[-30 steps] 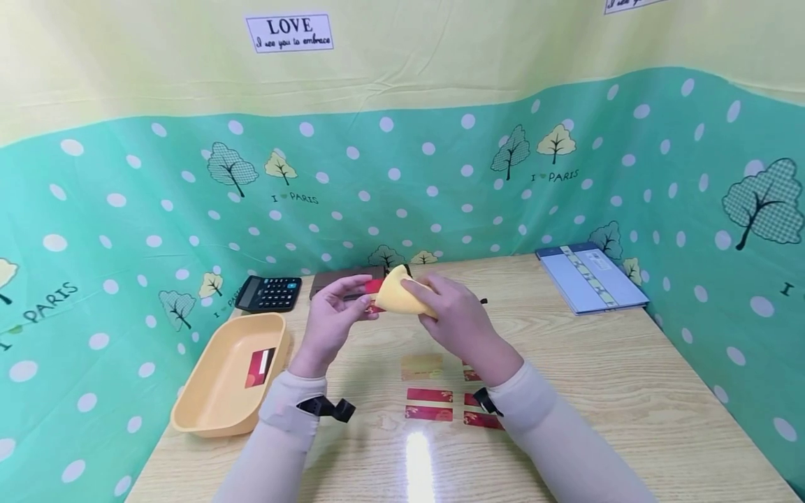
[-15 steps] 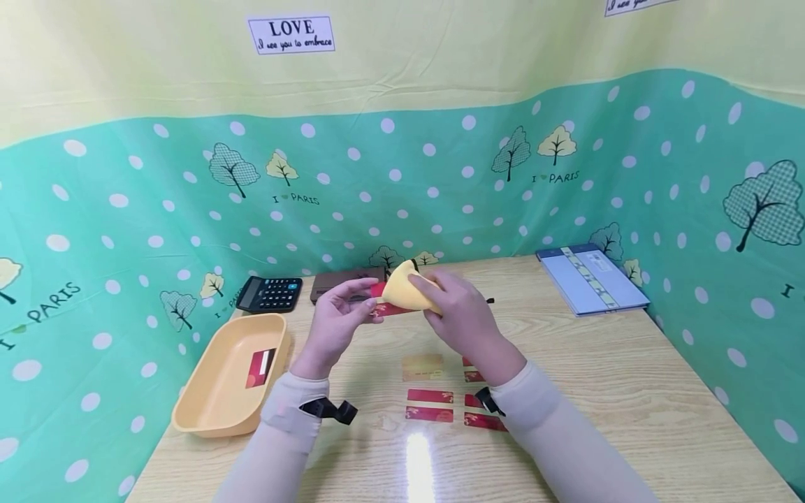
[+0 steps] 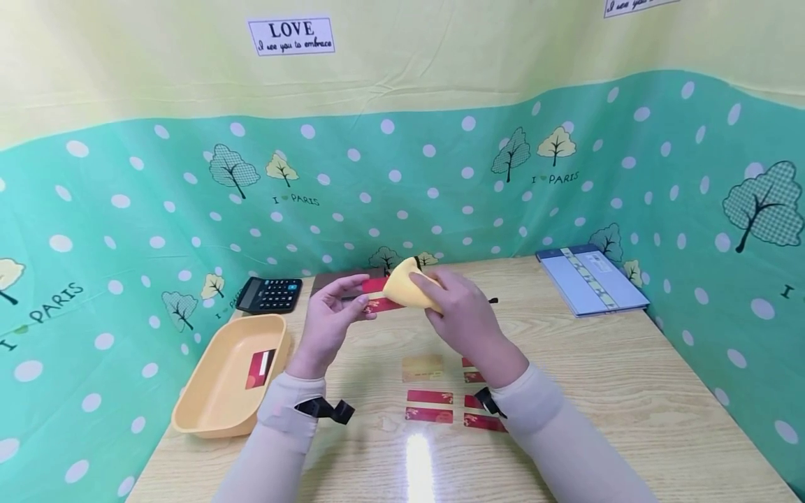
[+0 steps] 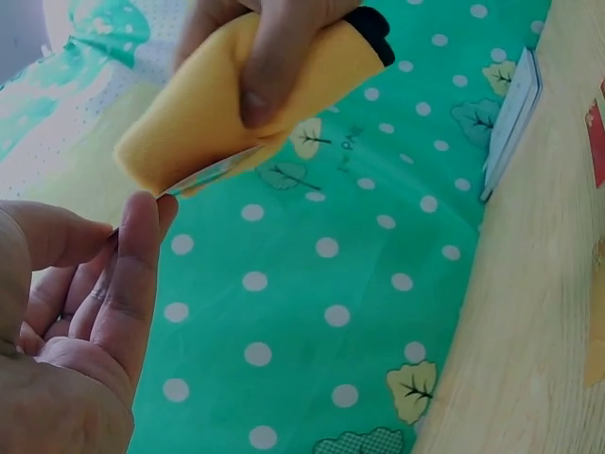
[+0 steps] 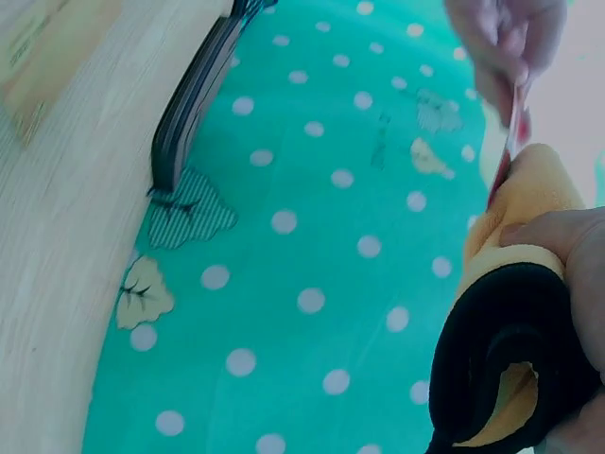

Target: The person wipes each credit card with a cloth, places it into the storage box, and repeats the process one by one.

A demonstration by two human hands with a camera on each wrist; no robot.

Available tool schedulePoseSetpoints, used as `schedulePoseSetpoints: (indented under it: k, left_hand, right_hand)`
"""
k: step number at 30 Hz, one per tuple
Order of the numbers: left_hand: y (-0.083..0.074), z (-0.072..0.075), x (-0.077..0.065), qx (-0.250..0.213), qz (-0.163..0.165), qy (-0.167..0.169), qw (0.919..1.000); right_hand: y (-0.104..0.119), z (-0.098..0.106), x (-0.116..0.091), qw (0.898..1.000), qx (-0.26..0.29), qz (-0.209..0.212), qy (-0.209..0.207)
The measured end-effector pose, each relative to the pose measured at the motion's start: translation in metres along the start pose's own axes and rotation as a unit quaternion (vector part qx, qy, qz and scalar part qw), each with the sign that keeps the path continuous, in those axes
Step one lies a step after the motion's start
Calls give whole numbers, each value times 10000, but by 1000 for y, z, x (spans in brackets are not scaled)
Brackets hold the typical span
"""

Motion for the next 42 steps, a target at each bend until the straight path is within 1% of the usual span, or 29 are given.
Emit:
schedulePoseSetpoints:
  k: [4,9,15,19,29,34,38,40,42]
  left_hand:
    - [0,-4,0,0,-51,156,9999]
    - [0,-5,0,6,-100,219,9997]
    - [1,1,0,-3,-127,77,9999]
    - [2,3,0,53,-127,-23,9999]
    - [0,6,0,383,-216,-115,9990]
    - [-1,7,0,664,-241,-121,9974]
    - [0,9,0,799,-267,-102,9964]
    - [0,11,1,723,-356,-201,9965]
    - [-2,13,2,645,-507,-412,9958]
  right_hand:
    - [10,0,2,9998,52,174,-33]
    - [3,0,2,9999,-87,112,-75]
    - [-14,6,1,9995,-260,-148,-83]
    - [-20,11,1,9995,-197,-236,-106]
    - [-31,26,1,9980,129,-373,-489]
    - [-34,29,0,9974,166,-451,-541]
    - [-35,32,0,9971,180,-477,-568]
    - [-35,33,1,9970,178,-469,-587]
    - [-35,34,2,9970,183,-459,-601]
Point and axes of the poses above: each hand's wrist, its own x-axis towards the middle knuckle, its own z-axis out of the back of the hand, y = z × x, the point moved 7 cm from there along x, towards the middle knuckle, and after that the axes turned 3 degrees about x, right-handed, at the moved point
